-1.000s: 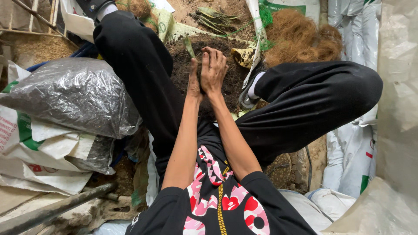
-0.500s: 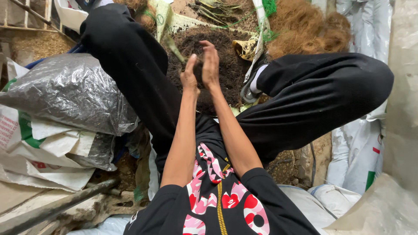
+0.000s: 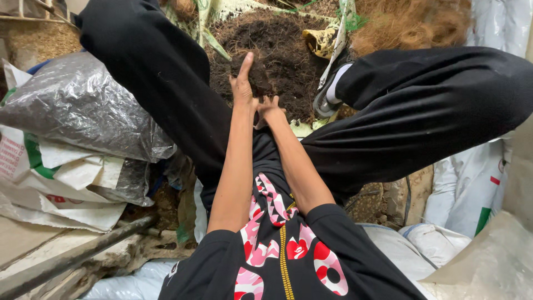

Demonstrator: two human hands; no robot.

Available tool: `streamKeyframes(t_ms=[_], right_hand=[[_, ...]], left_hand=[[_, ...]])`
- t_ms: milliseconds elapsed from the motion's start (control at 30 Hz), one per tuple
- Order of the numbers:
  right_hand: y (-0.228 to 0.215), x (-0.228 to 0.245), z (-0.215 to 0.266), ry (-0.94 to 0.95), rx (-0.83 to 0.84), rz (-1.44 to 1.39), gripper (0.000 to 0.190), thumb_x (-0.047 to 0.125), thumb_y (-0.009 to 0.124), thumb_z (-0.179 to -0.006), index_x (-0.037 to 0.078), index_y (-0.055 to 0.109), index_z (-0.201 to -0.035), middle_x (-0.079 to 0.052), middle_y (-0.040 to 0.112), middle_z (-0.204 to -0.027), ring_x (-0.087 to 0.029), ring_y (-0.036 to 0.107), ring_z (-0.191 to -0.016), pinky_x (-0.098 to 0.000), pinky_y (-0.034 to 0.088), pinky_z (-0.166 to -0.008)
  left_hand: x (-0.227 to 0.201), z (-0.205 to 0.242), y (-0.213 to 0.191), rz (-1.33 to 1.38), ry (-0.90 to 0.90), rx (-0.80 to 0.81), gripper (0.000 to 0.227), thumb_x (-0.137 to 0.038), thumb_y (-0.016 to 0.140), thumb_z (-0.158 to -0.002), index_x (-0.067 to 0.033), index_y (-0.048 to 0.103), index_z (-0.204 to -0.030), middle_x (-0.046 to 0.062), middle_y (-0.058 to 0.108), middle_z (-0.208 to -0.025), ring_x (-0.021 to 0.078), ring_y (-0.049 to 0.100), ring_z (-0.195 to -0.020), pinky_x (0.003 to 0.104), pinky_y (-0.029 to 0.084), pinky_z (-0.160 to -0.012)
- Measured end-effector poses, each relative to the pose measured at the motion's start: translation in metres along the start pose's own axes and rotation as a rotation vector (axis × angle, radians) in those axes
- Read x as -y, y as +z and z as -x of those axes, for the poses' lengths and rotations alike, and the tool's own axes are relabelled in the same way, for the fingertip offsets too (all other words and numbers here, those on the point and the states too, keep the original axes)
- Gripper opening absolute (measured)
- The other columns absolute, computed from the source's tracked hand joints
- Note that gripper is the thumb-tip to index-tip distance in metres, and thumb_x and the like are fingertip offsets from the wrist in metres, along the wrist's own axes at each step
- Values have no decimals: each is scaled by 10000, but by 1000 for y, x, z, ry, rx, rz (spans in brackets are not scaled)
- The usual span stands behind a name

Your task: The person sits cross-legged on the floor and mixes soil with both hands inside a large open sack. They repeatedly scoop, turn, and break up the soil to blend it with fibrous material.

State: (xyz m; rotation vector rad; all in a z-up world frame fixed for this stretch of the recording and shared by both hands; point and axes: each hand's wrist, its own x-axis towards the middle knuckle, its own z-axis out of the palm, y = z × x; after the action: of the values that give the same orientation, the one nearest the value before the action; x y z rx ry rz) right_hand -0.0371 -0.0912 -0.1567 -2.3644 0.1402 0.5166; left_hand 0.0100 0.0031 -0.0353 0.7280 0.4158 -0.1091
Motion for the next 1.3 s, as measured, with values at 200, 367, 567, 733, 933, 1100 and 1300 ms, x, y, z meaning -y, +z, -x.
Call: streamKeyframes(t_ms=[200, 367, 567, 733, 933, 1100, 1300], right_hand=[[0, -14, -17, -54, 127, 7, 573, 242, 777, -779, 130, 601, -1313, -111, 715, -1160, -227, 650, -1031, -395, 551, -863], [-28, -8, -9, 4, 5, -299, 627, 158, 859, -718, 108, 627, -1298, -99, 767, -1102, -192, 687, -966, -347, 575, -804], [-114, 47, 9, 150, -537, -919, 251, 329, 718, -894, 156, 614, -1044, -39, 664, -810, -105, 610, -607, -272, 467, -474], [-174, 107, 42, -241, -468, -1258, 362, 507, 596, -1005, 146, 610, -972, -20, 643, -776, -104, 595, -575, -275, 483, -473], [-184, 151, 64, -392, -241, -1247, 338, 456, 587, -1005, 124, 649, -999, -35, 713, -879, -136, 716, -775, -342, 651, -752], [-181, 154, 64, -428, -271, -1264, 277, 372, 639, -1036, 97, 663, -1058, -59, 723, -946, -148, 709, -872, -338, 620, -835], [-173, 143, 51, -503, -369, -1066, 350, 426, 563, -1081, 97, 678, -1112, -65, 735, -979, -160, 707, -942, -353, 603, -891]], left_hand=[[-3, 6, 4, -130, -8, -132, 433, -110, 893, -789, -52, 643, -1138, 60, 714, -1100, 183, 687, -1052, 347, 533, -968], [-6, 10, 7, -78, 28, 1, 280, -88, 841, -773, -13, 755, -1029, 97, 762, -1069, 207, 692, -1015, 398, 504, -969], [1, 4, -2, -85, 77, -33, 217, -10, 801, -783, -31, 725, -985, 70, 769, -970, 185, 713, -921, 346, 554, -888], [1, 7, 2, -66, 64, 42, 251, -33, 830, -798, -13, 714, -1019, 80, 739, -980, 205, 703, -894, 383, 557, -868], [-17, 18, 15, 98, -164, 259, 545, -520, 602, -944, -70, 650, -1248, 98, 668, -1239, 244, 650, -1154, 437, 547, -1007], [-22, 19, 19, 194, -284, 293, 846, -731, 389, -947, -39, 581, -1394, 152, 635, -1362, 314, 616, -1253, 469, 482, -1105], [-21, 18, 20, 253, -301, 303, 933, -801, 409, -897, -37, 559, -1410, 144, 613, -1379, 319, 578, -1282, 481, 474, -1101]])
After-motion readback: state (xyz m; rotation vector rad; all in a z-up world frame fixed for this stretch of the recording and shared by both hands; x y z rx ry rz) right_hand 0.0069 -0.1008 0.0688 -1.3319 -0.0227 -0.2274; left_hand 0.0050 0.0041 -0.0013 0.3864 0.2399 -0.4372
